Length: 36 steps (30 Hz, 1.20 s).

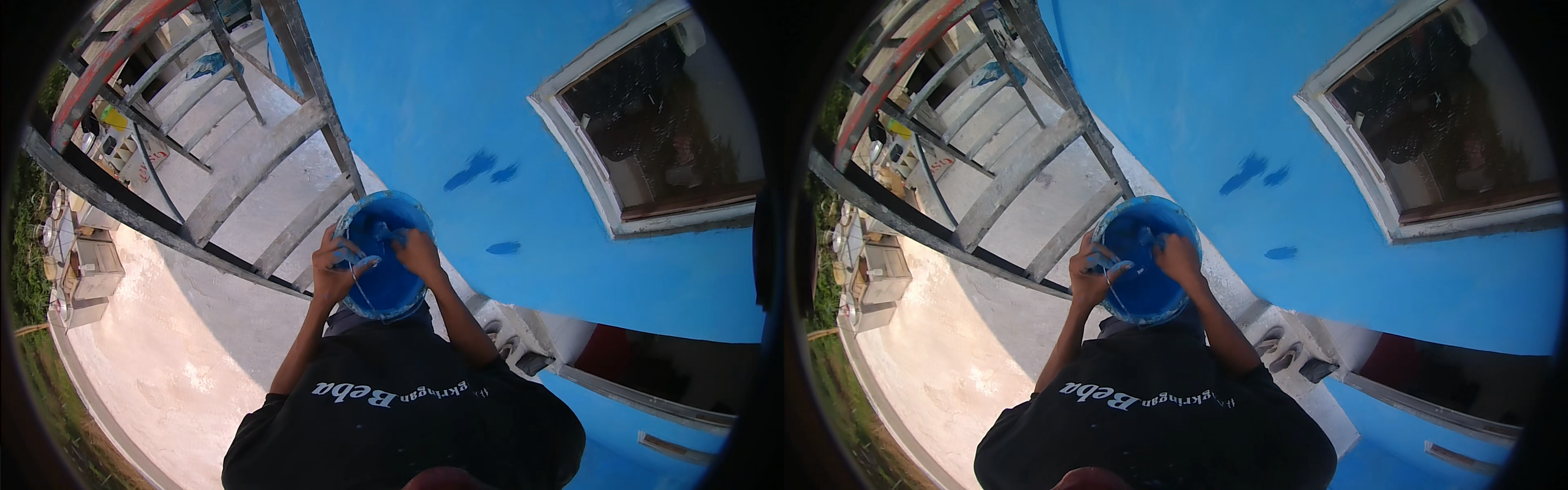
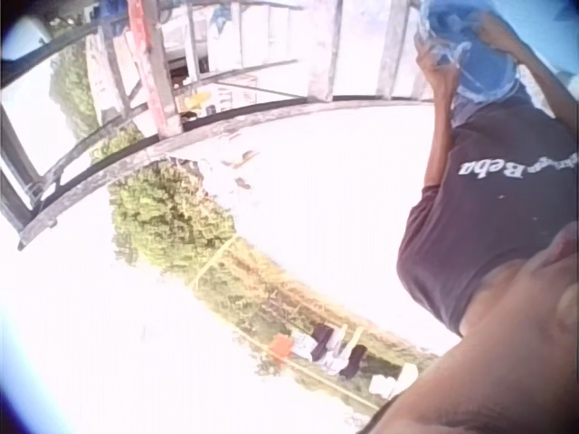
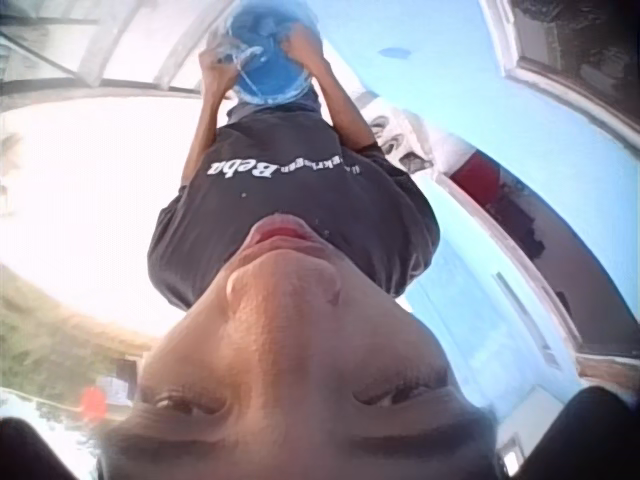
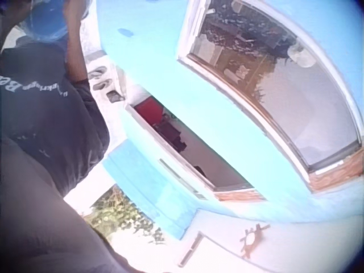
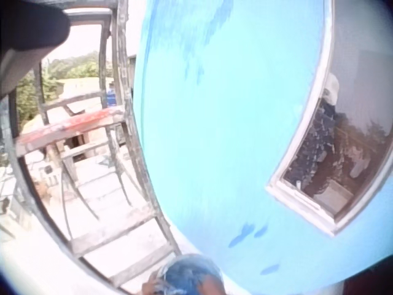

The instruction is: The person paints a blue wall with a brush, dipping it into a bucket, and then sits on the ground to squeeze more blue liquid from a plastic bag into the bucket.

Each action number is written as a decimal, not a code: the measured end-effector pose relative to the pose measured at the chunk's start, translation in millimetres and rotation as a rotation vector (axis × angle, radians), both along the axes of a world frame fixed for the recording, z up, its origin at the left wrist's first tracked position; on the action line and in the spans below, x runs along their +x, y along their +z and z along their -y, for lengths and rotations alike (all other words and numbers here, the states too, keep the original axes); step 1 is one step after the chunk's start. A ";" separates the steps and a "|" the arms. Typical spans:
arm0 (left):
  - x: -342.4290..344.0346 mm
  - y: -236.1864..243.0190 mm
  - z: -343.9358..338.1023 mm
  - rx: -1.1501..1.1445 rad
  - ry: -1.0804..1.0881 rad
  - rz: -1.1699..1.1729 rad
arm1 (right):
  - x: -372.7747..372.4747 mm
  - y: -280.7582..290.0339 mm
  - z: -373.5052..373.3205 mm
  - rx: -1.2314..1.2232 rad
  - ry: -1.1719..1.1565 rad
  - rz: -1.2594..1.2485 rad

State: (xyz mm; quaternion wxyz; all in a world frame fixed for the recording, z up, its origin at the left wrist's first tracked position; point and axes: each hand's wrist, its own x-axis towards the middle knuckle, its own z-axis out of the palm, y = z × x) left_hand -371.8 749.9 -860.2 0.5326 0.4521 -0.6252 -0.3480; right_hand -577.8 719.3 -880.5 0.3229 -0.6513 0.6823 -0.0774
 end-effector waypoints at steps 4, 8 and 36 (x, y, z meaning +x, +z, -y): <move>-4.8 -7.6 -5.7 0.051 0.093 -0.012 | -0.2 15.1 -2.1 -0.011 0.037 0.130; -7.1 -10.7 -11.1 0.074 0.134 -0.025 | 1.0 14.4 -1.1 -0.021 0.137 0.346; 16.4 -62.6 -38.3 0.298 0.542 -0.260 | -40.7 -152.5 113.1 0.053 -0.456 1.124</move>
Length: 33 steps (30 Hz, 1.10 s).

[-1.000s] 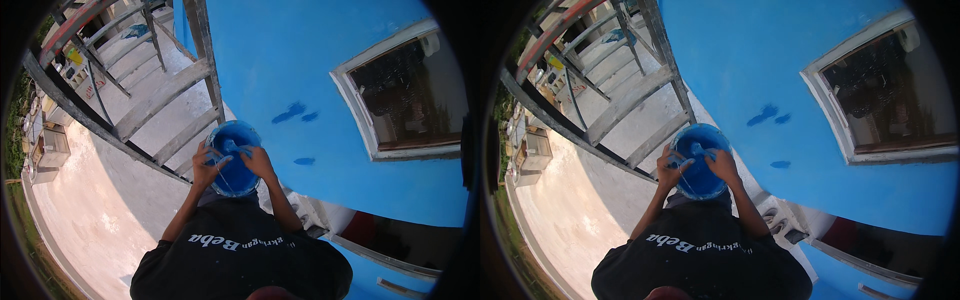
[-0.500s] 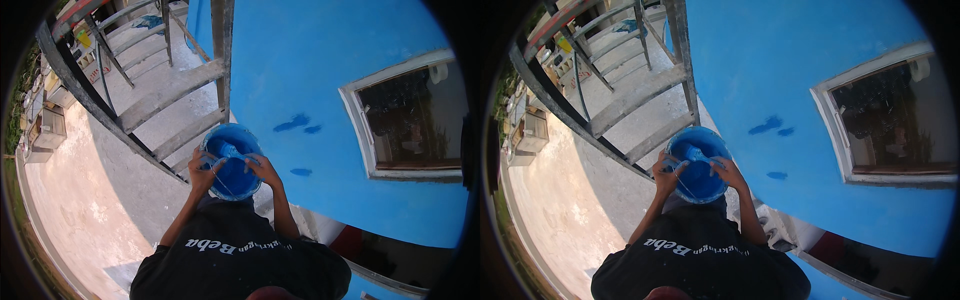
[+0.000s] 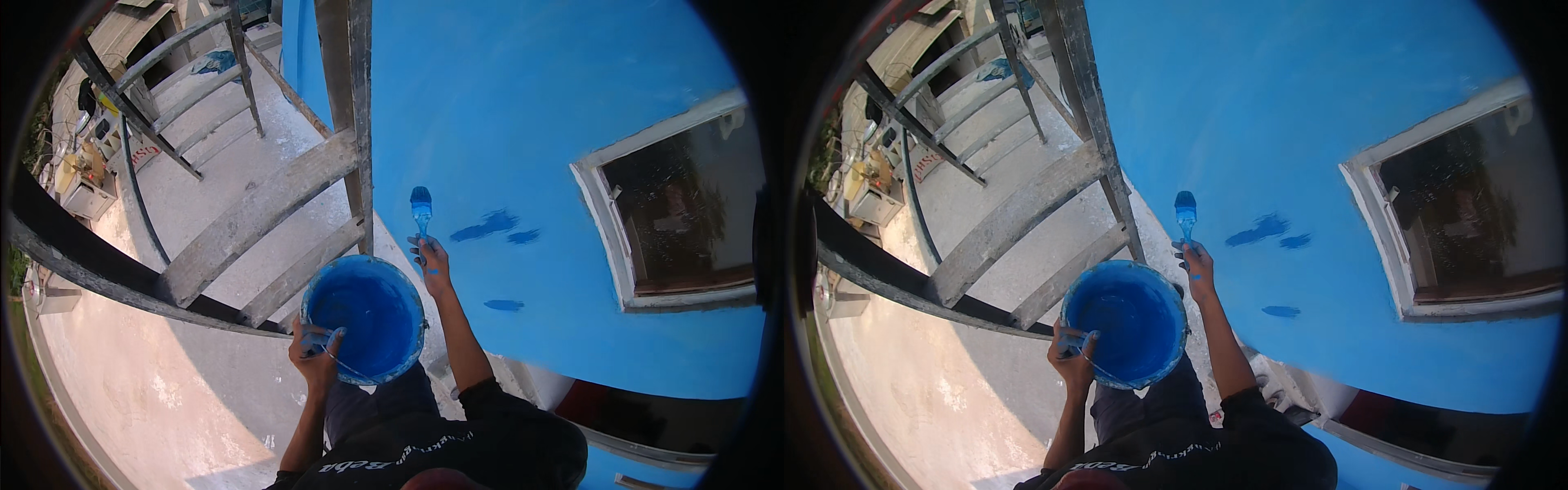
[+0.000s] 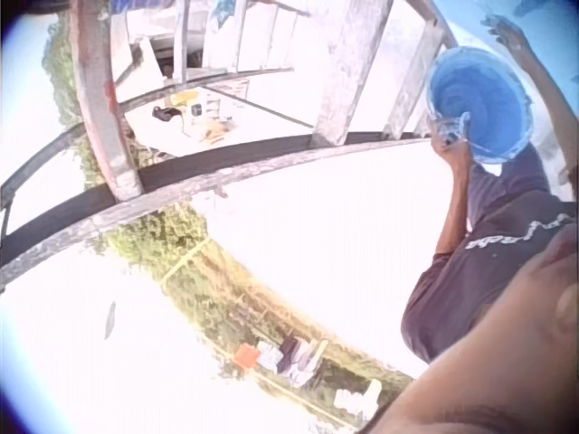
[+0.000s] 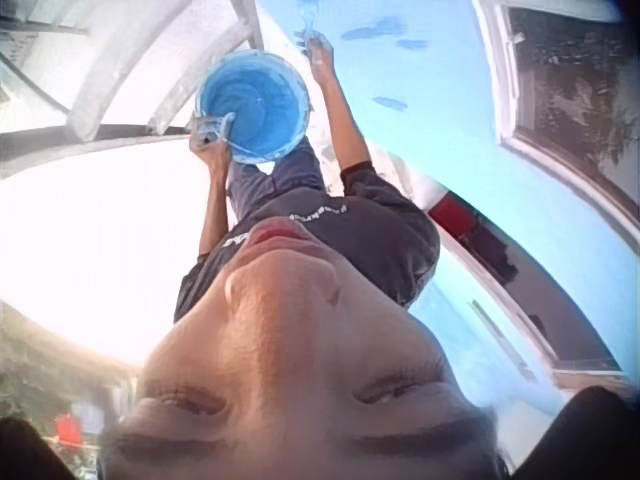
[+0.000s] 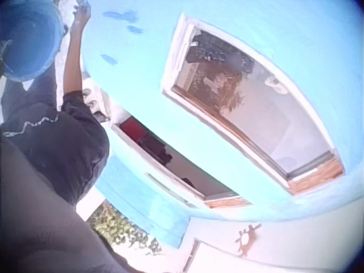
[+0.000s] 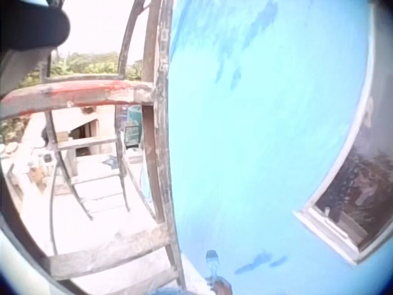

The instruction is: The person paints a blue wall with a brush, dipping it into a bucket, and then sits on the ground to squeeze more blue liquid from a plastic bag into the bucket.

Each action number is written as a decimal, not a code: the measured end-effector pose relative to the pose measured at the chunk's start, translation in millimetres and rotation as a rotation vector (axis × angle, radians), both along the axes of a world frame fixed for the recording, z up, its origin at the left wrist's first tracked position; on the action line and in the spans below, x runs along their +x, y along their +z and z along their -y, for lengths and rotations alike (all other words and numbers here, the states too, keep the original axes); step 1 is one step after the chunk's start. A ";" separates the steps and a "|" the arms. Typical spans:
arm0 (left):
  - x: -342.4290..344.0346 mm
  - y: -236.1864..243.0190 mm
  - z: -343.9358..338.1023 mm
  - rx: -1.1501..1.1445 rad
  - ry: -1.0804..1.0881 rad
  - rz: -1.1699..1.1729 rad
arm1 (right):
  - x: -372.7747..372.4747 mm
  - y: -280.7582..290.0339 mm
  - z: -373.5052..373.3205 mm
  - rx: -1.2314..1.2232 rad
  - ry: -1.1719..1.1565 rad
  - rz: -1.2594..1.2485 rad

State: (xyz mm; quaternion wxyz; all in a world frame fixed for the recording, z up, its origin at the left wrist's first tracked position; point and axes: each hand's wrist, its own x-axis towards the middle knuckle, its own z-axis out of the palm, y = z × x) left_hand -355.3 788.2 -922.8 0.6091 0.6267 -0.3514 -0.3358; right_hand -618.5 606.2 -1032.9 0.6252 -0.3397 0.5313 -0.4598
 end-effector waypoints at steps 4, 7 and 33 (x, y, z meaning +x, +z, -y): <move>-2.6 -43.8 -19.3 0.048 -0.010 0.106 | 21.4 -98.2 64.6 0.077 -0.061 0.074; -9.9 -61.3 -25.0 0.087 0.082 0.082 | 34.3 -184.5 98.3 0.173 -0.117 0.231; -25.1 -186.4 1.8 0.310 0.078 0.032 | 47.7 -305.6 194.9 0.037 -0.419 0.198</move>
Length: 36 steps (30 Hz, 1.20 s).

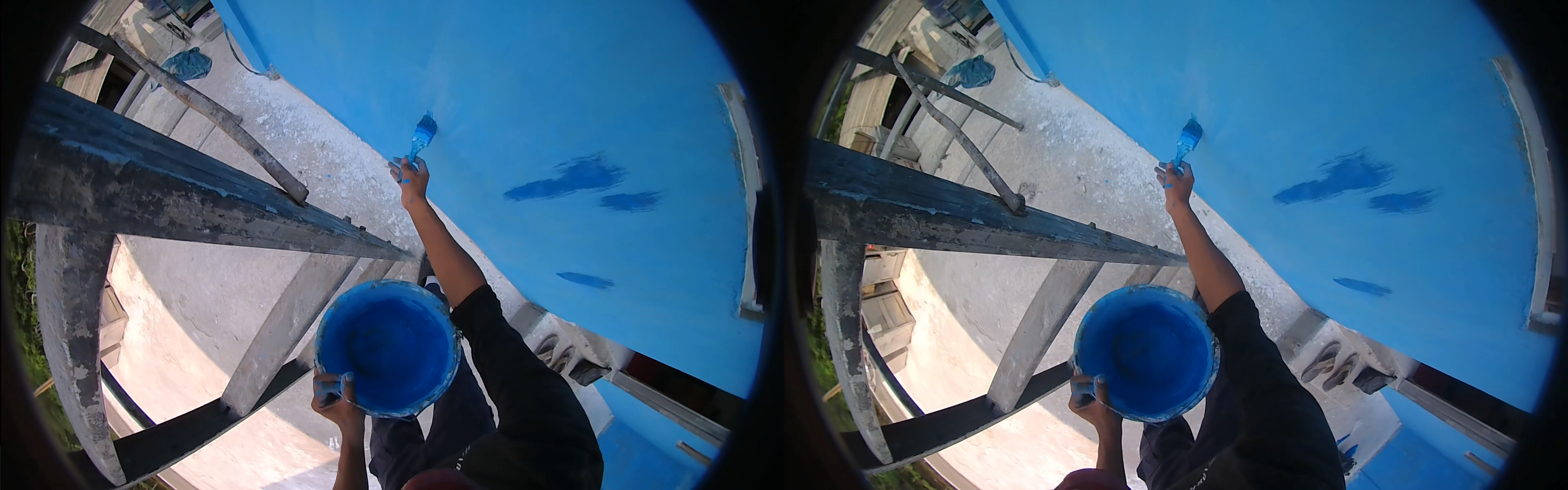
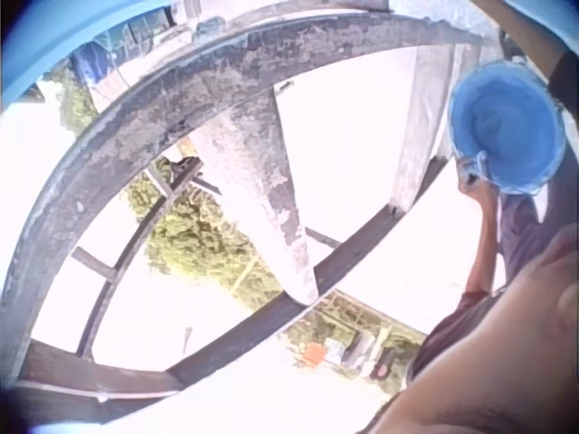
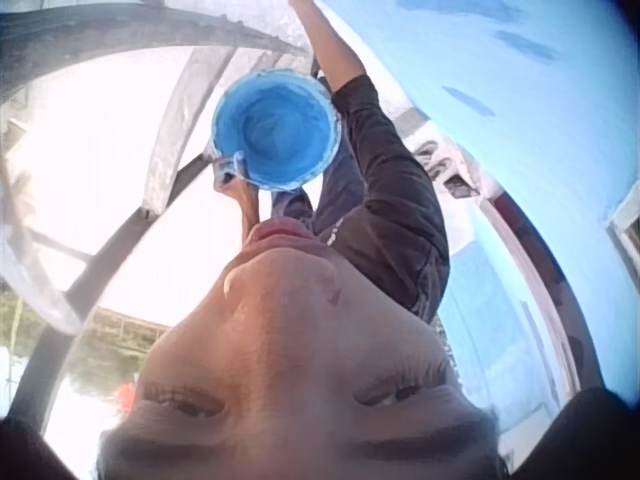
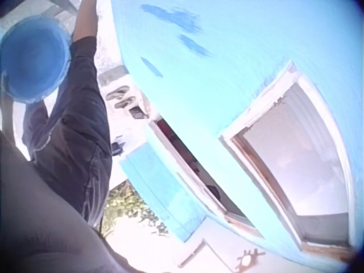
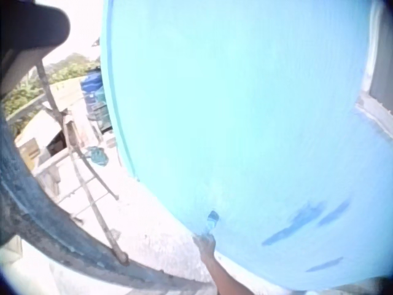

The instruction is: The person paints a blue wall with a brush, dipping it into a bucket, and then sits on the ground to squeeze more blue liquid from a plastic bag into the bucket.

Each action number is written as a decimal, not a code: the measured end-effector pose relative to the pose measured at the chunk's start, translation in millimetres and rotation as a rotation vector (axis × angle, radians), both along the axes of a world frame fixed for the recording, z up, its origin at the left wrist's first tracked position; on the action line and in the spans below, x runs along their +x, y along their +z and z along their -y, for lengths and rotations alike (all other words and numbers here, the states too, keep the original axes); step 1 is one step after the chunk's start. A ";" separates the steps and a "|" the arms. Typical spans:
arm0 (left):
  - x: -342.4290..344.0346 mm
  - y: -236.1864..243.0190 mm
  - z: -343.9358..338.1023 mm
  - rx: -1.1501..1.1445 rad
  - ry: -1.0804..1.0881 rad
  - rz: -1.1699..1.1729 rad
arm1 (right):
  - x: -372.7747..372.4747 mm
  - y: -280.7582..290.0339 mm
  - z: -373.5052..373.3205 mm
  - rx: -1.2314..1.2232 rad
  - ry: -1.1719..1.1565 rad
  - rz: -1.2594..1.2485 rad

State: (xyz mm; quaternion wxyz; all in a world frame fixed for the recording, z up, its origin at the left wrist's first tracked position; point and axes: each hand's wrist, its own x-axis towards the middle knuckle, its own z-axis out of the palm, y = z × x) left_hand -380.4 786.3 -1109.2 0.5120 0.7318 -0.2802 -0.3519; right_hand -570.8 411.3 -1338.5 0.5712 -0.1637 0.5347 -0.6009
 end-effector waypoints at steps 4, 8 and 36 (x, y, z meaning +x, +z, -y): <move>-1.2 -0.5 5.1 -0.060 -0.020 0.040 | -16.6 -47.7 6.3 0.228 0.049 0.243; -0.9 3.0 7.7 -0.075 -0.011 0.086 | -12.7 -43.7 8.1 0.328 0.109 0.212; 19.4 0.6 1.7 -0.070 -0.070 0.096 | 28.8 53.7 17.0 -0.396 -0.067 -0.230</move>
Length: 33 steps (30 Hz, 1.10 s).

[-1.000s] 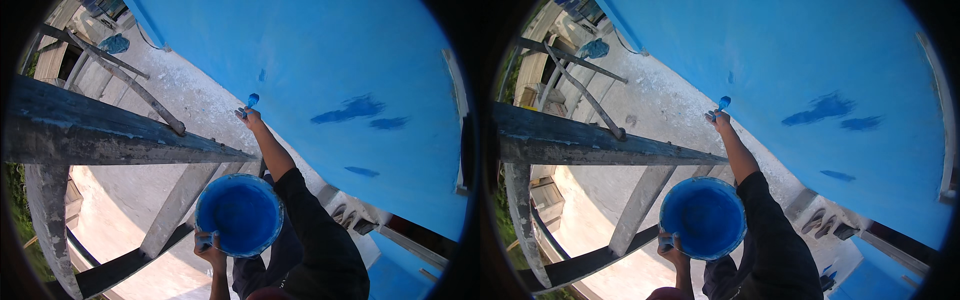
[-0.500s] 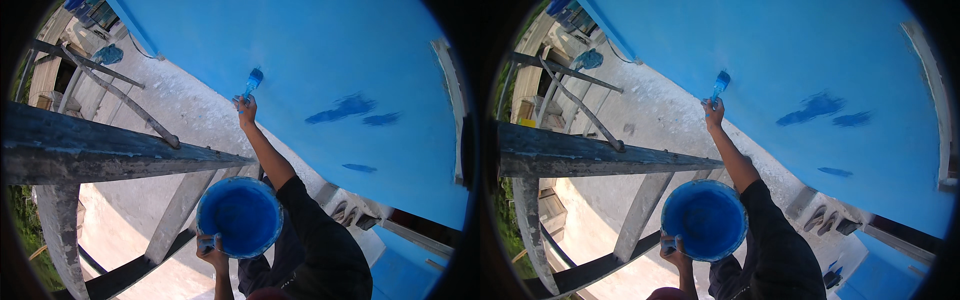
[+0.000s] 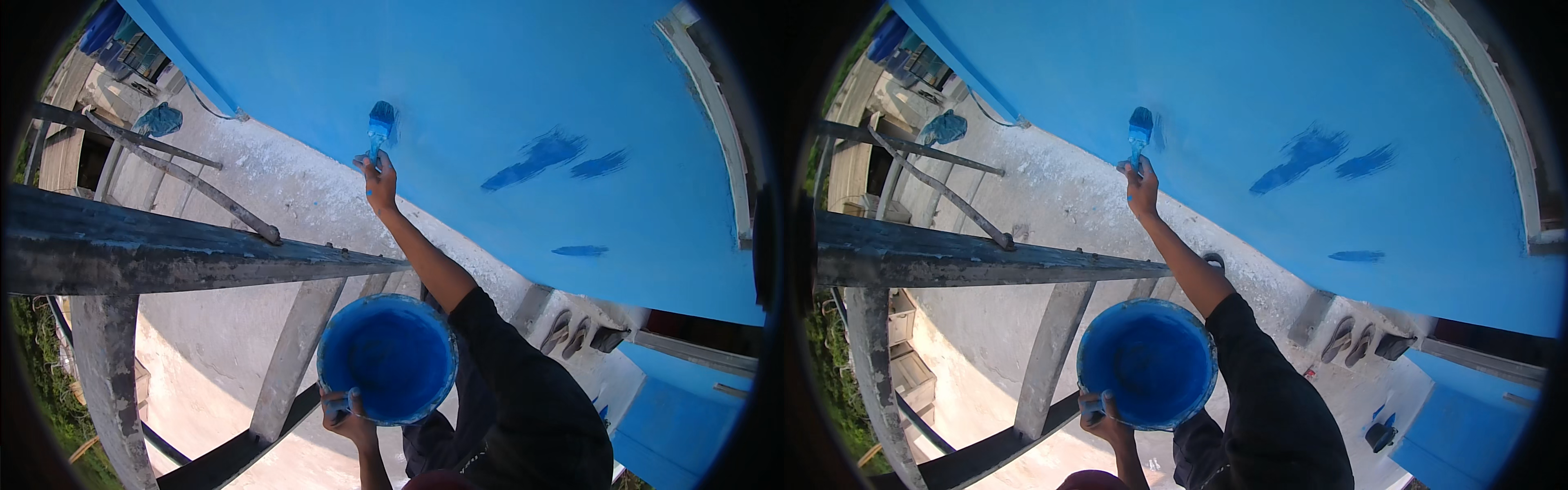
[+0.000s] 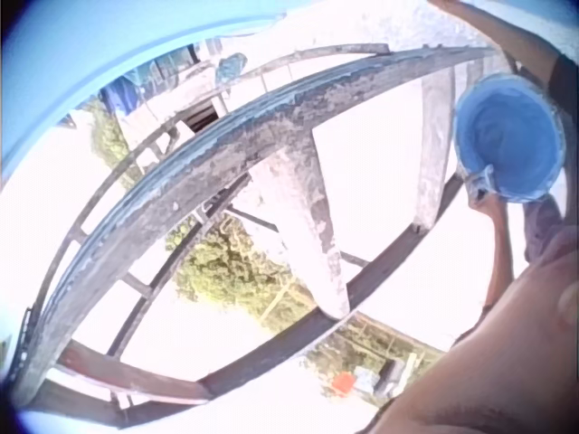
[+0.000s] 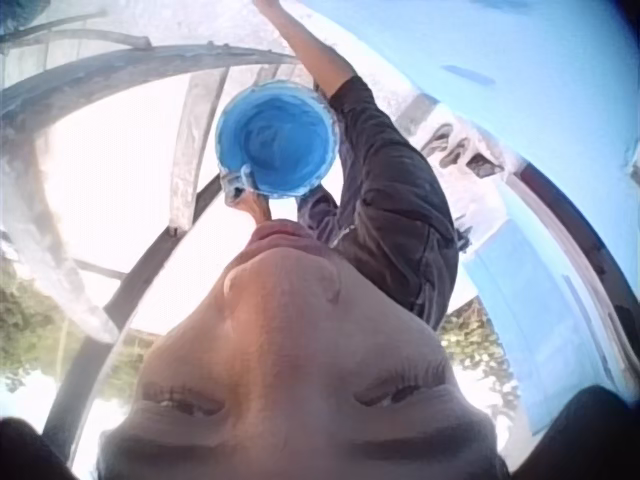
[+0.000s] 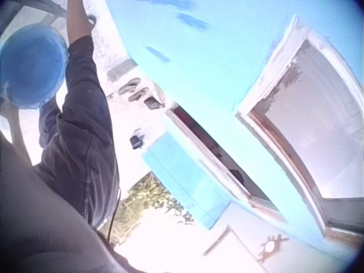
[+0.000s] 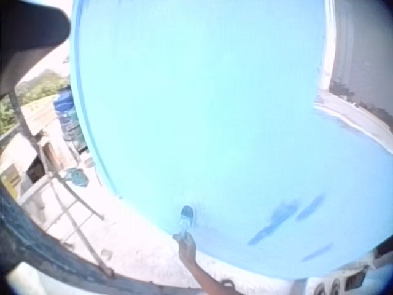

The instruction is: The person paints a blue wall with a brush, dipping it into a bucket, and then sits on the ground to squeeze more blue liquid from a plastic bag into the bucket.

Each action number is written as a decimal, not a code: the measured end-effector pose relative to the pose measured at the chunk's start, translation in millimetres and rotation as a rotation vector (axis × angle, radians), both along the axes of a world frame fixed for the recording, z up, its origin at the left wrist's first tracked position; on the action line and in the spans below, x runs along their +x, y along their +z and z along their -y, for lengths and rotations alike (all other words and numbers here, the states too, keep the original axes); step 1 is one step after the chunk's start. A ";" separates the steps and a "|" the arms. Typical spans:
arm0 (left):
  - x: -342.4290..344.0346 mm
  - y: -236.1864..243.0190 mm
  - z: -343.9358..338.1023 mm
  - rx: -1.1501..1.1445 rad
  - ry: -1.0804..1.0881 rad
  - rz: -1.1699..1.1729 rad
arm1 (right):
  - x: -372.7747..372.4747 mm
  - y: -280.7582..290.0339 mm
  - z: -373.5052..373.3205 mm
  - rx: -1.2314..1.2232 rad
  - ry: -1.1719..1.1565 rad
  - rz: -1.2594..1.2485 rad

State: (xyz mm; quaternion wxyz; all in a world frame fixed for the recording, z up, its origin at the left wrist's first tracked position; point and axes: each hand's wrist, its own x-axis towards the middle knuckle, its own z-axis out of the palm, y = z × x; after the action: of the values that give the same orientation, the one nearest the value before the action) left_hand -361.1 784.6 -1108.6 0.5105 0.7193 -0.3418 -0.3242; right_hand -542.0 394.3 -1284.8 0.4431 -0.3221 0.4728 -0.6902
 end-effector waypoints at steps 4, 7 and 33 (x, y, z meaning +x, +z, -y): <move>2.8 7.2 -1.8 0.000 -0.004 -0.109 | -8.8 -1.0 3.6 0.158 -0.060 0.121; 2.5 7.1 -2.1 -0.019 -0.001 -0.126 | -25.1 -27.4 -4.0 0.482 0.017 0.132; 16.9 28.9 -29.4 -0.091 0.005 -0.076 | -44.8 5.5 -20.2 0.603 0.003 0.244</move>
State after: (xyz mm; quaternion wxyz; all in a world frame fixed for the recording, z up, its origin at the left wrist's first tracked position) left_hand -344.2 814.0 -1079.7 0.5563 0.6833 -0.3346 -0.3341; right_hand -586.7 414.5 -1279.3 0.5731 -0.0917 0.5989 -0.5518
